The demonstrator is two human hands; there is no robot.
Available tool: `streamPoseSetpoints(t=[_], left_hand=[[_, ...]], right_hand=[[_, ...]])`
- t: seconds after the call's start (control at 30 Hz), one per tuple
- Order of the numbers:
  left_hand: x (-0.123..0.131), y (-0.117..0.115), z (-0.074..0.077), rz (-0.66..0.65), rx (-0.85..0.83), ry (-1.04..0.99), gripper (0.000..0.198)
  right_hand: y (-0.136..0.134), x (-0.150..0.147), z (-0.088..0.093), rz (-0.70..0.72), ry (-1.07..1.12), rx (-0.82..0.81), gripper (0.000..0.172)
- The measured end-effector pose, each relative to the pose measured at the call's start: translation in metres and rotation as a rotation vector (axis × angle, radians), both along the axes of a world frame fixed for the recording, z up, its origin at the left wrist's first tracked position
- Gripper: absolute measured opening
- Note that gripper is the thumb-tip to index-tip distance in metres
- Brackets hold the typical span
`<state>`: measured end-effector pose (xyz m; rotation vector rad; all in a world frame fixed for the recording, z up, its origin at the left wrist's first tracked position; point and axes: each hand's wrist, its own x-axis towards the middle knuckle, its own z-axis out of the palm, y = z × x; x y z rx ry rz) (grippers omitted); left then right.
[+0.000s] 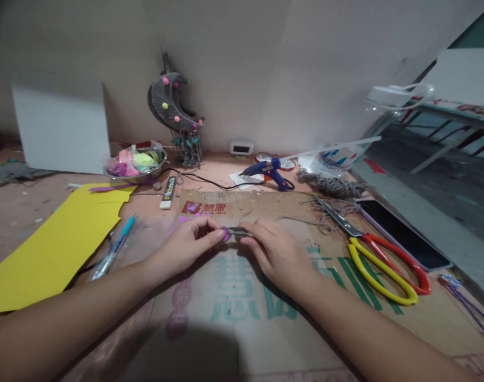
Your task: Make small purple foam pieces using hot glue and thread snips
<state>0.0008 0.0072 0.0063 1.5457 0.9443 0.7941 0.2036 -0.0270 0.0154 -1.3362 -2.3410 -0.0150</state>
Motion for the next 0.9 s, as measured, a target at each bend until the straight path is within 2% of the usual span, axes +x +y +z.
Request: streamPoseSetpoints(t=[0.3, 0.47, 0.73, 0.9], left_hand=[[-0.0005, 0.0009, 0.0006, 0.003, -0.010, -0.019, 0.019], [0.0002, 0.0013, 0.0020, 0.013, -0.025, -0.030, 0.018], [-0.0002, 0.0016, 0.0024, 0.012, -0.048, -0.061, 0.019], [-0.0004, 0.0024, 0.0005, 0.011, -0.052, -0.064, 0.019]], right_hand=[[0.0026, -0.0024, -0.0014, 0.014, 0.059, -0.022, 0.024], [0.0012, -0.0009, 0.0004, -0.054, 0.145, -0.037, 0.024], [-0.0022, 0.0014, 0.0036, -0.033, 0.029, -0.010, 0.026], [-0.0027, 0.0016, 0.0028, 0.003, -0.021, 0.062, 0.026]])
